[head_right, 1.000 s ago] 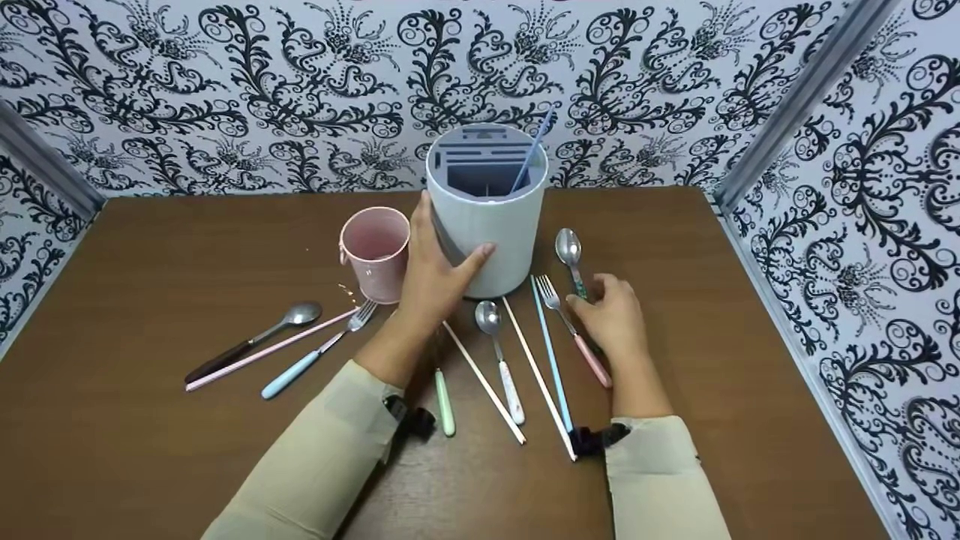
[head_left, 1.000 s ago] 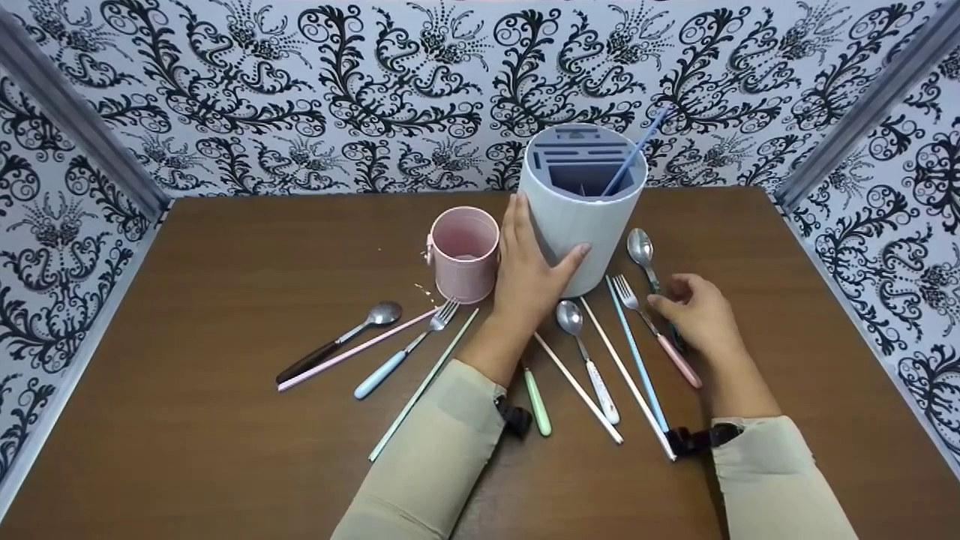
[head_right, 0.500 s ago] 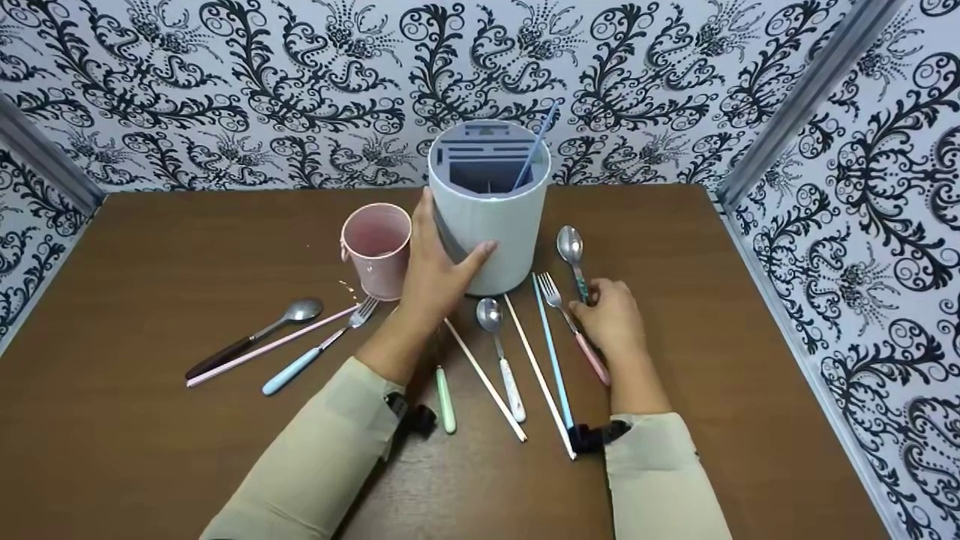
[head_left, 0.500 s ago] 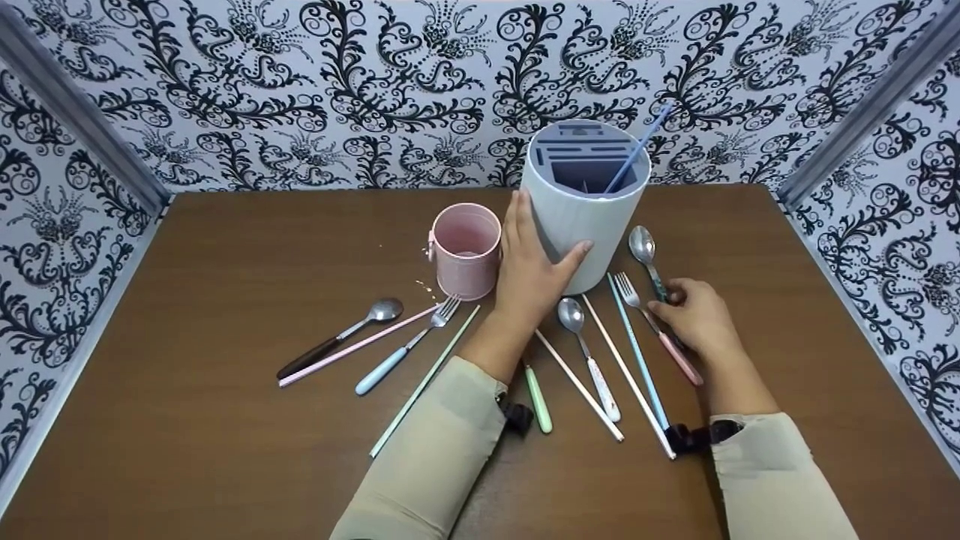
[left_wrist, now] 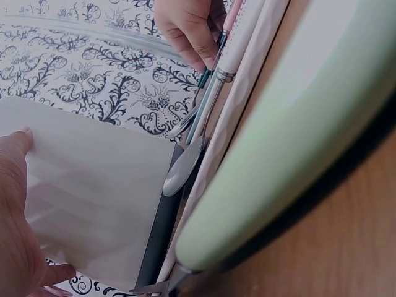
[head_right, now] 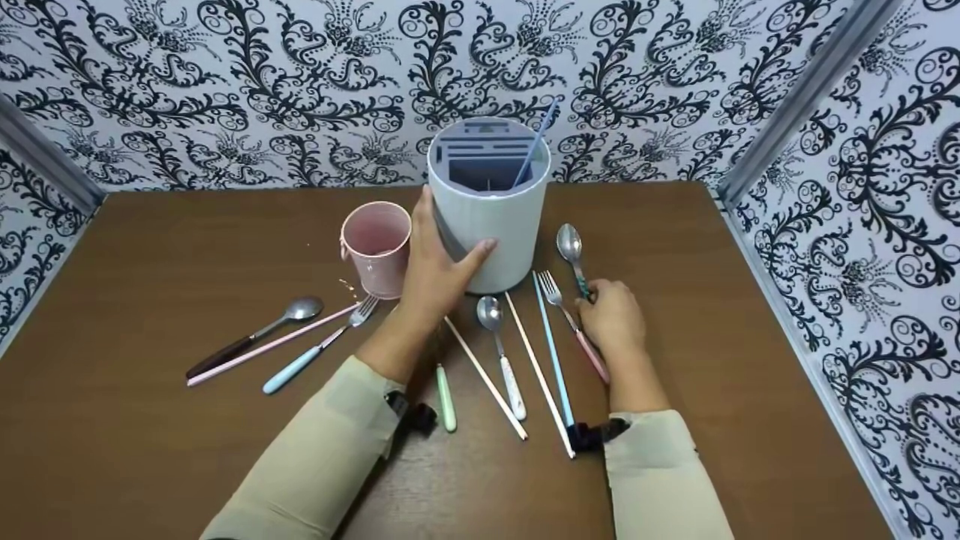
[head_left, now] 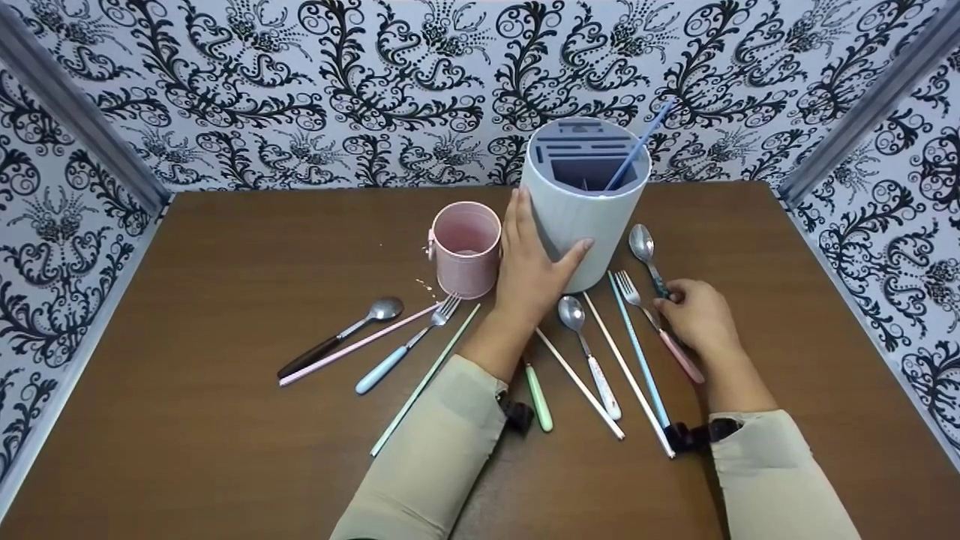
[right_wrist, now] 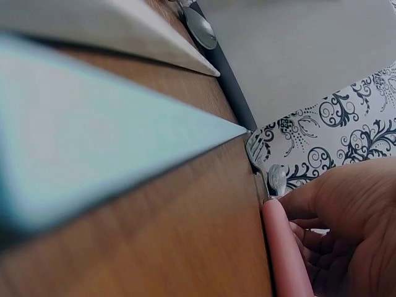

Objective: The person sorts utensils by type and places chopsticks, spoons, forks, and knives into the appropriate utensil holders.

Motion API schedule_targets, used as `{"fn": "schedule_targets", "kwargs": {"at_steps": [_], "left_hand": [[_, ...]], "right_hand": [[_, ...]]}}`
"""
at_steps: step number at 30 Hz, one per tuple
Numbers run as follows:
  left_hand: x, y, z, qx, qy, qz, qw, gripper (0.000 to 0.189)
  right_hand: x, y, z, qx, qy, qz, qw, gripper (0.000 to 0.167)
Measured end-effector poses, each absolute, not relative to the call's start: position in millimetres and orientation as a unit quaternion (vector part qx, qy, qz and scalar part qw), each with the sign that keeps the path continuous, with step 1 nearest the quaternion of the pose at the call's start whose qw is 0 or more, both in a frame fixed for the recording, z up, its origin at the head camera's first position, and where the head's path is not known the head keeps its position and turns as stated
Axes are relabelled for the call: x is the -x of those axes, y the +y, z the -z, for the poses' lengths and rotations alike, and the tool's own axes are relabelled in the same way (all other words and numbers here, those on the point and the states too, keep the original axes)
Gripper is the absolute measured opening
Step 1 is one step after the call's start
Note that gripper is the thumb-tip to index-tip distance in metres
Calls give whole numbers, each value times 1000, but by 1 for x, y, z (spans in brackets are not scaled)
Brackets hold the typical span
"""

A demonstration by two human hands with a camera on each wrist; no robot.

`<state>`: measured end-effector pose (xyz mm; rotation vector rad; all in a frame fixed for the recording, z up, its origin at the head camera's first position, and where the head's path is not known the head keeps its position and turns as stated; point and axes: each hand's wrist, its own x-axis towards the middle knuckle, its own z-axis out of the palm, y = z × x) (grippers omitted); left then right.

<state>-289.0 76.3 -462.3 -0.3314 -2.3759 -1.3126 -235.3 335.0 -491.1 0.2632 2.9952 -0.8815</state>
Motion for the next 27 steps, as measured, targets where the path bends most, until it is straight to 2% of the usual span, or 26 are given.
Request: {"fn": "schedule_targets", "kwargs": {"at_steps": [8,14,22,27], "left_hand": [[290,77,461,122,-849,474,200,110],[290,77,462,118,-850,473,200,111],[291,77,462,123,-847,471,214,112],[291,77,463,117,-849,473,205,113]], "right_hand": [[233,334,490,-79,963,256,-13,41],[233,334,489,-85,961,261,-4,43],[233,336,484,-96,945,311,9,43],[232,339,482,-111,922,370,10,41]]}}
